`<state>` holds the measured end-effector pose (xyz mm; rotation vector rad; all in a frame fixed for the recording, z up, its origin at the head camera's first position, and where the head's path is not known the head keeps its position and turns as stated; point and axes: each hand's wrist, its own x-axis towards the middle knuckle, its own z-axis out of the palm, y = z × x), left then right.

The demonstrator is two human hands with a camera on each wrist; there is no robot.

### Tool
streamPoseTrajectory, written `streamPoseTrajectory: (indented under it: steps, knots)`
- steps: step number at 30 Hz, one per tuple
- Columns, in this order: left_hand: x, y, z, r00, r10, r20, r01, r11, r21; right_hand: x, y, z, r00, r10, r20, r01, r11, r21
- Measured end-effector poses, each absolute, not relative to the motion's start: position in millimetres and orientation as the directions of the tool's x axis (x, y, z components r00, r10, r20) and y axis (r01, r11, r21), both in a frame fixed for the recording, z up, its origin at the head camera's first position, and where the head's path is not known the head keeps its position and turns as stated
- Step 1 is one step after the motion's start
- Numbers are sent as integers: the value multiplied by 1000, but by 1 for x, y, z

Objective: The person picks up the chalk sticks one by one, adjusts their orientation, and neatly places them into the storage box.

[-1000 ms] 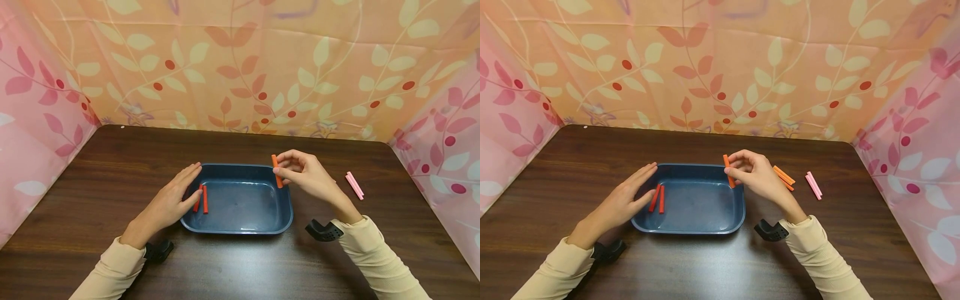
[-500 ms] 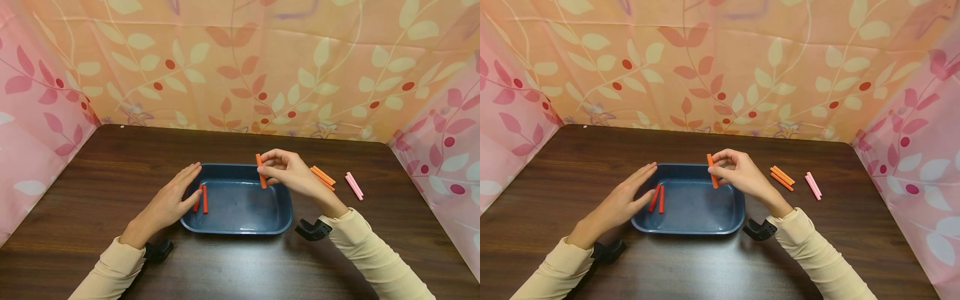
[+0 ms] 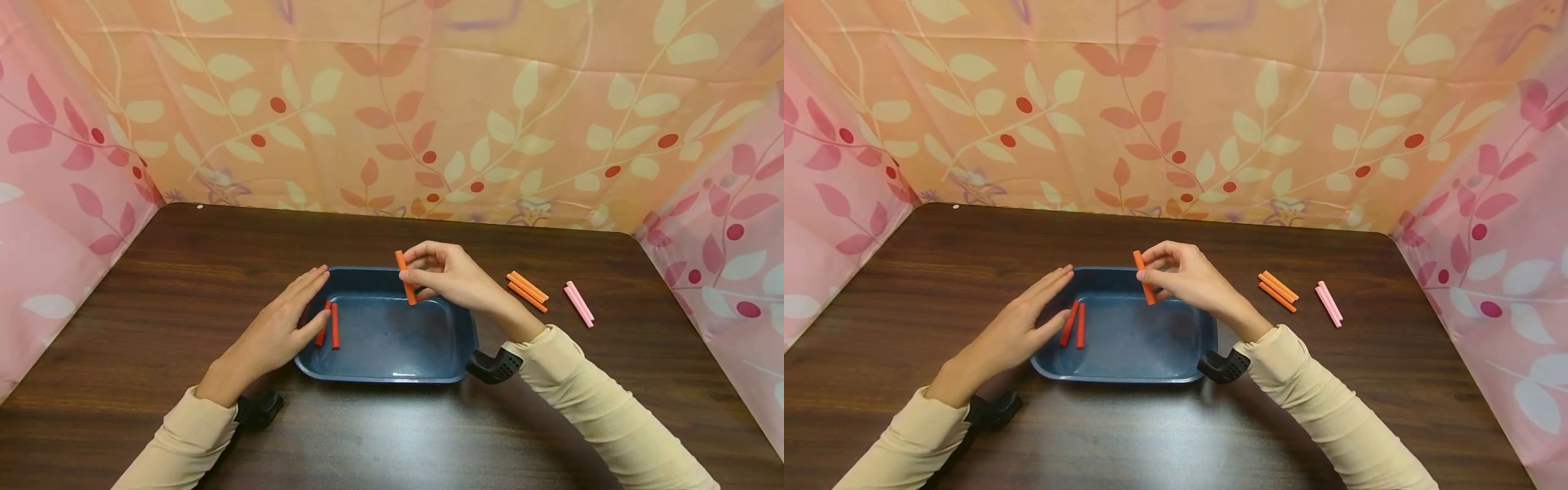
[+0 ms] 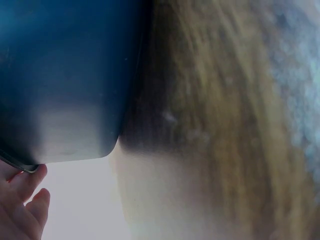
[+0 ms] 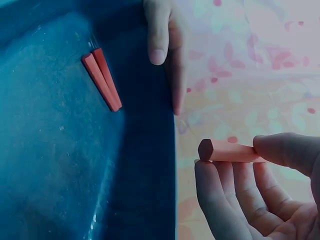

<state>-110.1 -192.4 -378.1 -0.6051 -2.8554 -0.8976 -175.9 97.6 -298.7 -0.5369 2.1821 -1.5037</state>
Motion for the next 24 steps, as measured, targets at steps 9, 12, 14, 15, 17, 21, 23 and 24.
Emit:
streamPoseTrajectory:
  steps: [9,12,14,15,17,21,23,24]
  knots:
    - [-111,-193,-377,-923,339,184,384,756,530,-182,79,-302,-803,-571,-171,-72,378,-923]
    - [-111,-193,-377,-922,339,186,385,756,530,-184,72,-305,-790,-590,-166,-95,385,-918]
    - [-111,-193,-377,-922,339,188,386,755,531,-185,68,-307,-786,-594,-171,-98,393,-914]
    - [-111,-192,-377,-921,340,189,387,754,531,-185,66,-308,-785,-595,-172,-102,398,-911]
    - [-111,-192,-377,-922,339,188,385,753,533,-186,62,-310,-783,-597,-177,-107,409,-906]
    - [-111,-192,-376,-924,336,184,381,751,539,-187,54,-314,-781,-598,-180,-116,422,-899]
    - [-111,-192,-376,-925,334,179,376,751,542,-187,51,-317,-782,-598,-178,-124,429,-895]
    - [-111,-192,-376,-927,333,174,373,752,543,-188,50,-318,-782,-597,-178,-126,430,-894]
